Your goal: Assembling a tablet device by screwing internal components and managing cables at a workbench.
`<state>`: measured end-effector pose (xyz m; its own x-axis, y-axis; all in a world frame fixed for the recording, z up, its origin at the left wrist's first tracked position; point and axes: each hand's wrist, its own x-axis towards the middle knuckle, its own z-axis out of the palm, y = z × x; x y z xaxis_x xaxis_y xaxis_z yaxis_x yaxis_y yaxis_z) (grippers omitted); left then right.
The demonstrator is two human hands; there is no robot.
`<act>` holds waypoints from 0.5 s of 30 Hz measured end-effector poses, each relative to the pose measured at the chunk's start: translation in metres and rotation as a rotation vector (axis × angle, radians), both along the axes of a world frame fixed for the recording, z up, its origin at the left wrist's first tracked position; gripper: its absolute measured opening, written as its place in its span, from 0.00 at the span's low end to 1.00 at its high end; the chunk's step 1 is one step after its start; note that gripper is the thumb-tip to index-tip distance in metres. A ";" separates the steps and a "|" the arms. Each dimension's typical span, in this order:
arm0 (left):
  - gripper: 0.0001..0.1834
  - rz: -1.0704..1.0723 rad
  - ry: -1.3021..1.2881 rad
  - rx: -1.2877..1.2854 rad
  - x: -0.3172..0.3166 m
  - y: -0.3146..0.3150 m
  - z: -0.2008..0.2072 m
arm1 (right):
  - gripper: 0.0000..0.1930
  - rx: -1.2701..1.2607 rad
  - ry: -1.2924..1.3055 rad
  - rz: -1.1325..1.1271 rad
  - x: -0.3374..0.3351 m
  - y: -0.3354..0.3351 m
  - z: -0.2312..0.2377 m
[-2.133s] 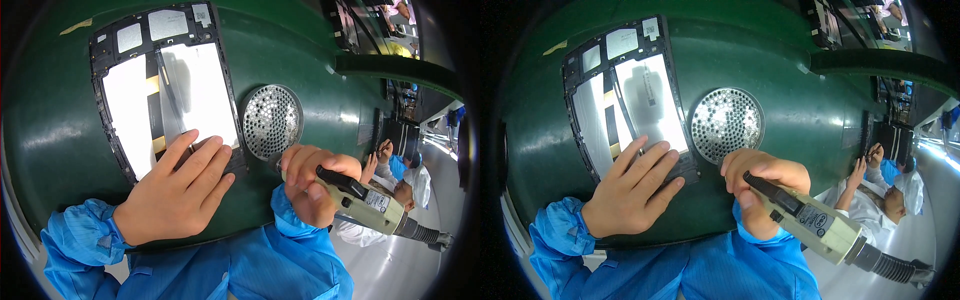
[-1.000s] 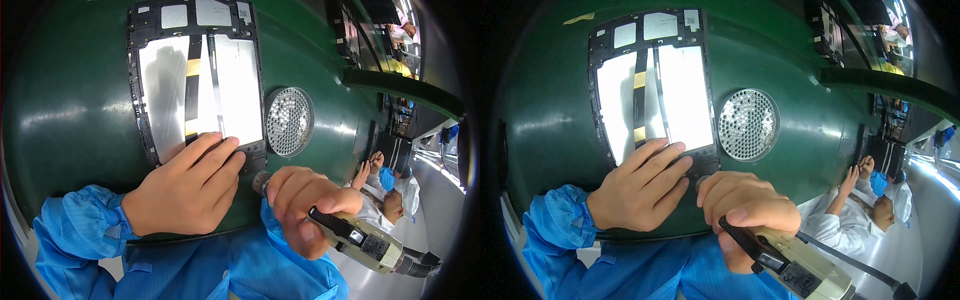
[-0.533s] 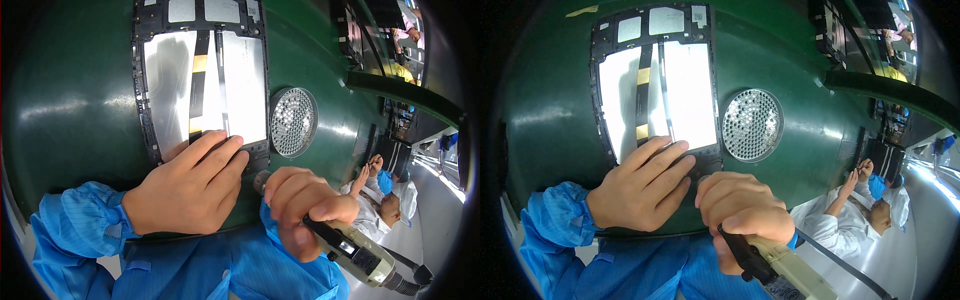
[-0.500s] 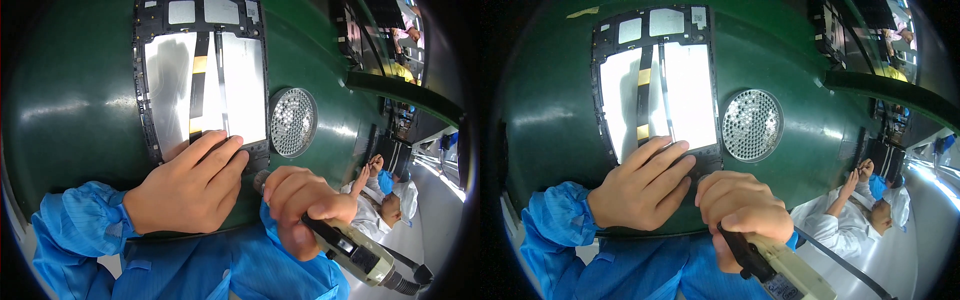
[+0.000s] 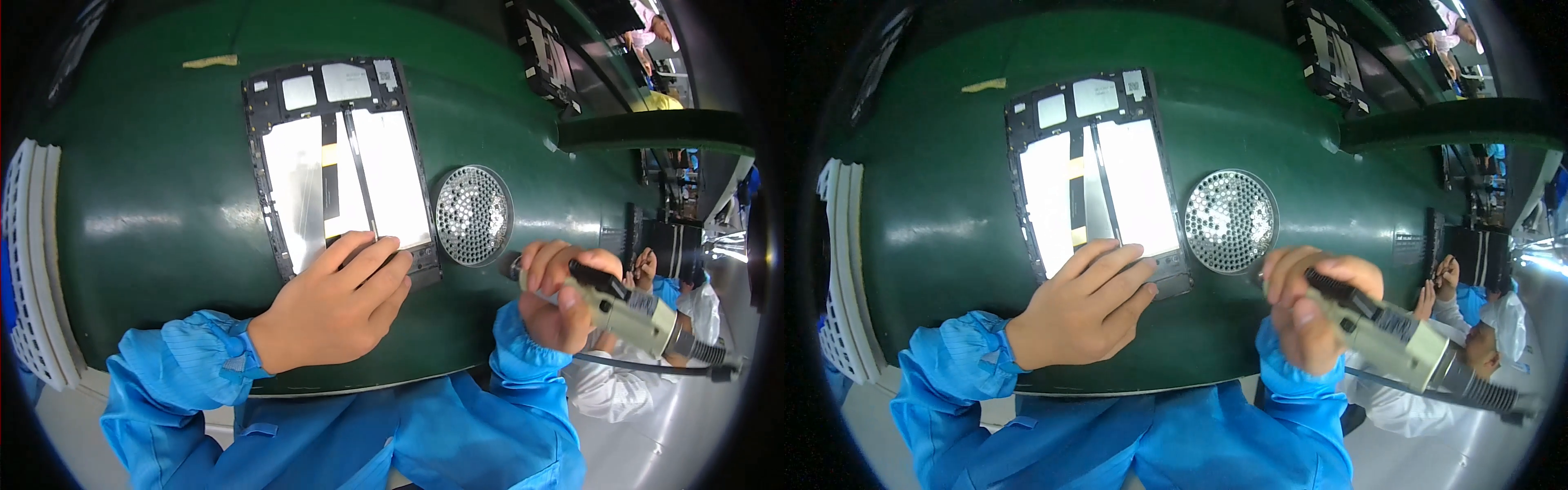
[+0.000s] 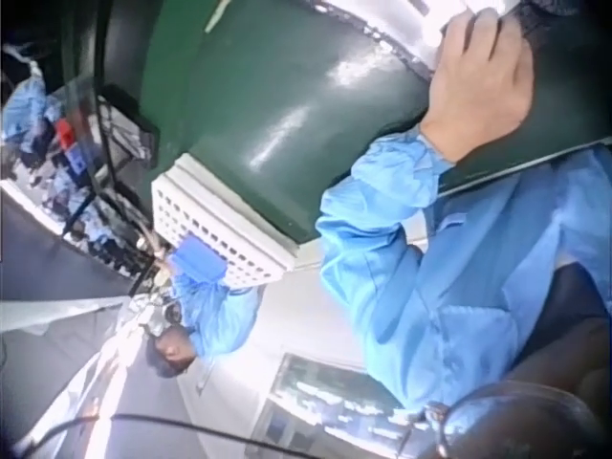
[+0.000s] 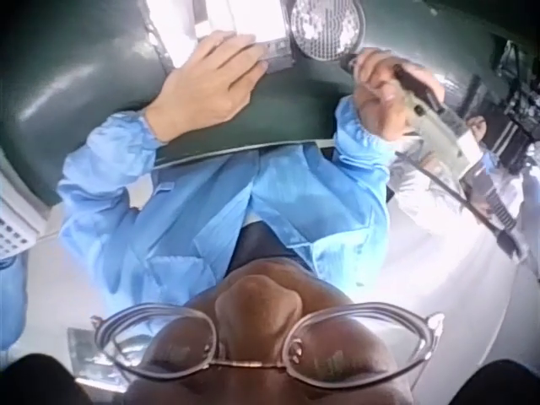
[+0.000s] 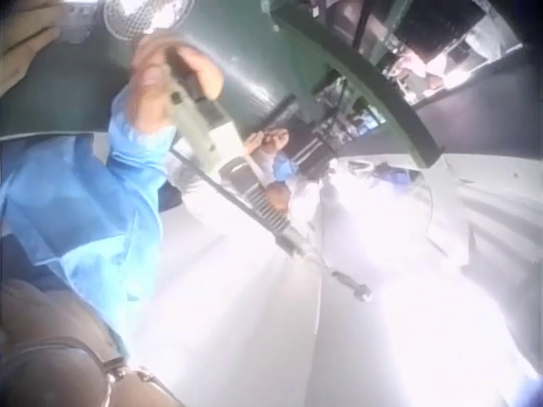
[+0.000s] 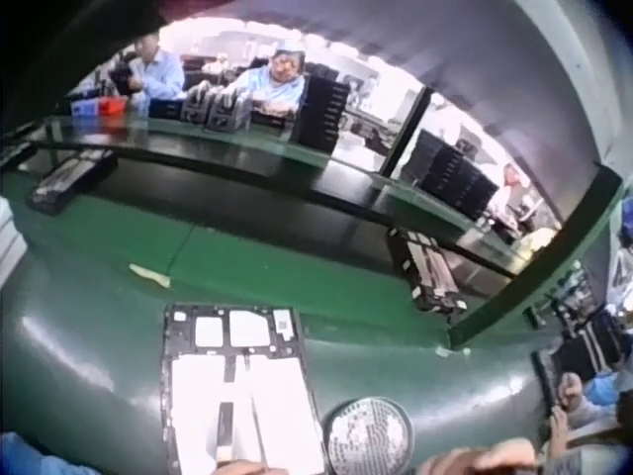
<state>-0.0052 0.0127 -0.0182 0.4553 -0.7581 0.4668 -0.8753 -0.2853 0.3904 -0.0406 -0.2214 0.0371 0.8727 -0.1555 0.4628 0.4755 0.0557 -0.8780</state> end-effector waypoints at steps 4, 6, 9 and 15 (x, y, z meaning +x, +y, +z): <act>0.13 -0.005 0.023 -0.021 0.001 0.000 0.001 | 0.20 0.133 -0.031 -0.112 0.002 -0.012 -0.008; 0.13 -0.014 0.032 -0.015 0.001 0.001 0.004 | 0.20 0.095 -0.057 -0.144 -0.001 -0.018 -0.006; 0.12 -0.020 0.060 -0.033 0.003 0.000 0.006 | 0.20 0.058 -0.035 -0.164 -0.003 -0.022 -0.007; 0.10 -0.025 0.076 0.014 0.002 -0.001 0.010 | 0.20 0.056 -0.010 -0.173 -0.003 -0.022 -0.007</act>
